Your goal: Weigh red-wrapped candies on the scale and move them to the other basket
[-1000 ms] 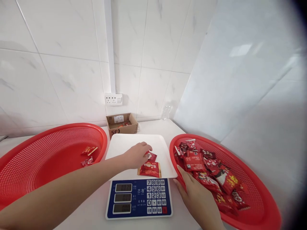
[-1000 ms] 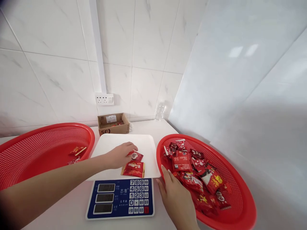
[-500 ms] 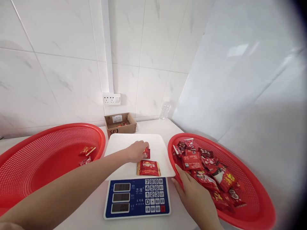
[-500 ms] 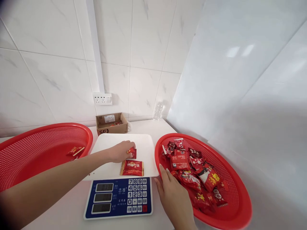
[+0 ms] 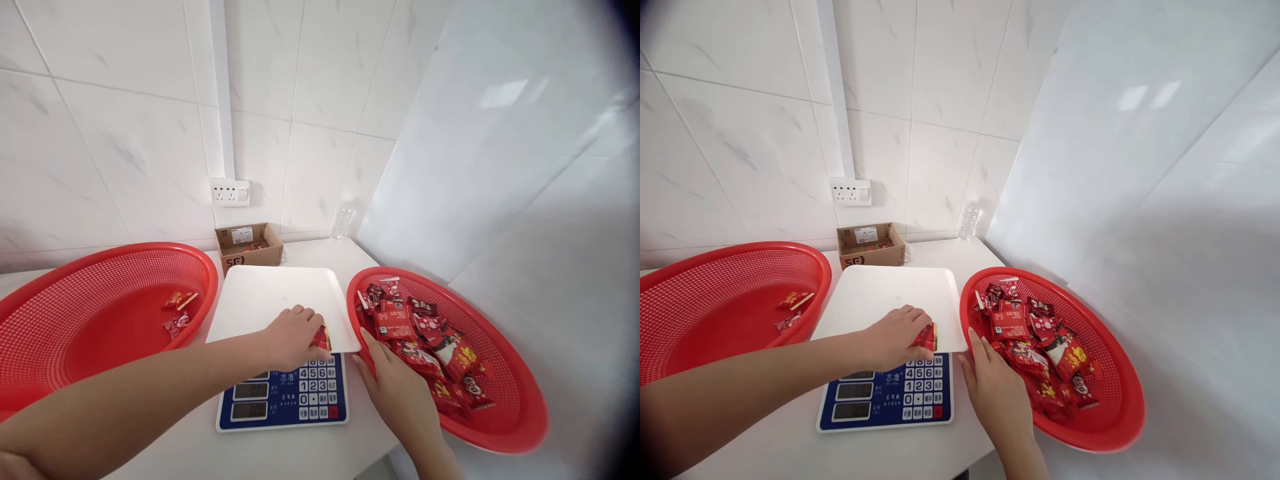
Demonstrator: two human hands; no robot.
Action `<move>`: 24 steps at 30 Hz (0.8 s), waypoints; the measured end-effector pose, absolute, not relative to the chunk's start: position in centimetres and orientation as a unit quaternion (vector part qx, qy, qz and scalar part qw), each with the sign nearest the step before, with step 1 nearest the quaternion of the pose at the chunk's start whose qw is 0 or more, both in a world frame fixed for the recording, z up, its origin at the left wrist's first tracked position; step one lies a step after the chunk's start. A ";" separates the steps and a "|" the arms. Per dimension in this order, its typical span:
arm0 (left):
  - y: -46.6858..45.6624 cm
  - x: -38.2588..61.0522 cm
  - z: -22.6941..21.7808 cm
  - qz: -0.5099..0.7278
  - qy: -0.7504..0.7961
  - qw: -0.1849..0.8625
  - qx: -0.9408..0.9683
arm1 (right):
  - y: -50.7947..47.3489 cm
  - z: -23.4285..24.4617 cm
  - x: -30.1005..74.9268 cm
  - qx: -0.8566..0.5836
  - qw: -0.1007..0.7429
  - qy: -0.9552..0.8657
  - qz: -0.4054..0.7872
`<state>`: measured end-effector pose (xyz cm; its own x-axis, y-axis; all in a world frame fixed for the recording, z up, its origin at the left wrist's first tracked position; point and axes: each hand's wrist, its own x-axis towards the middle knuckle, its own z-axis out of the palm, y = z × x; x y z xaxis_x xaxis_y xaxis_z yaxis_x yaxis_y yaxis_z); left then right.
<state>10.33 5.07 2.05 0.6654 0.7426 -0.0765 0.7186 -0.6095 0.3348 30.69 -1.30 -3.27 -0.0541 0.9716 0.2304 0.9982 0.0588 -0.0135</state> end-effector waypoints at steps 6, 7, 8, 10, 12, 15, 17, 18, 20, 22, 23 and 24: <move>4.3 10.9 0.9 0.044 0.395 0.123 0.909 | -1.2 -3.5 30.7 -0.675 0.103 -0.726 -0.082; 4.3 10.9 1.0 0.049 0.398 0.126 0.908 | -1.2 -3.6 30.8 -0.675 0.105 -0.725 -0.084; 4.4 10.8 1.1 0.056 0.402 0.131 0.905 | -1.2 -3.7 30.8 -0.676 0.105 -0.724 -0.086; 4.7 10.3 1.8 0.078 0.417 0.147 0.893 | -1.2 -3.9 30.9 -0.677 0.102 -0.724 -0.090; 5.0 9.2 3.1 0.113 0.443 0.157 0.875 | -1.1 -4.1 31.0 -0.676 0.101 -0.724 -0.094; 5.0 5.7 5.7 0.173 0.498 0.146 0.837 | -1.1 -4.3 31.1 -0.675 0.099 -0.724 -0.099; 4.8 2.6 7.2 0.199 0.545 0.124 0.805 | -1.1 -4.4 31.2 -0.675 0.096 -0.724 -0.101; 4.6 0.9 7.7 0.206 0.569 0.114 0.788 | -1.1 -4.4 31.3 -0.674 0.096 -0.726 -0.101; 3.8 -2.4 8.1 0.202 0.614 0.105 0.756 | -1.1 -4.5 31.3 -0.672 0.099 -0.726 -0.102; 2.6 -4.9 7.5 0.177 0.648 0.104 0.734 | -1.0 -4.6 31.4 -0.676 0.100 -0.723 -0.098; 1.8 -5.9 6.8 0.162 0.660 0.102 0.727 | -1.0 -4.6 31.4 -0.679 0.100 -0.721 -0.094; 0.9 -6.7 5.8 0.149 0.667 0.095 0.724 | -0.9 -4.6 31.4 -0.681 0.100 -0.720 -0.089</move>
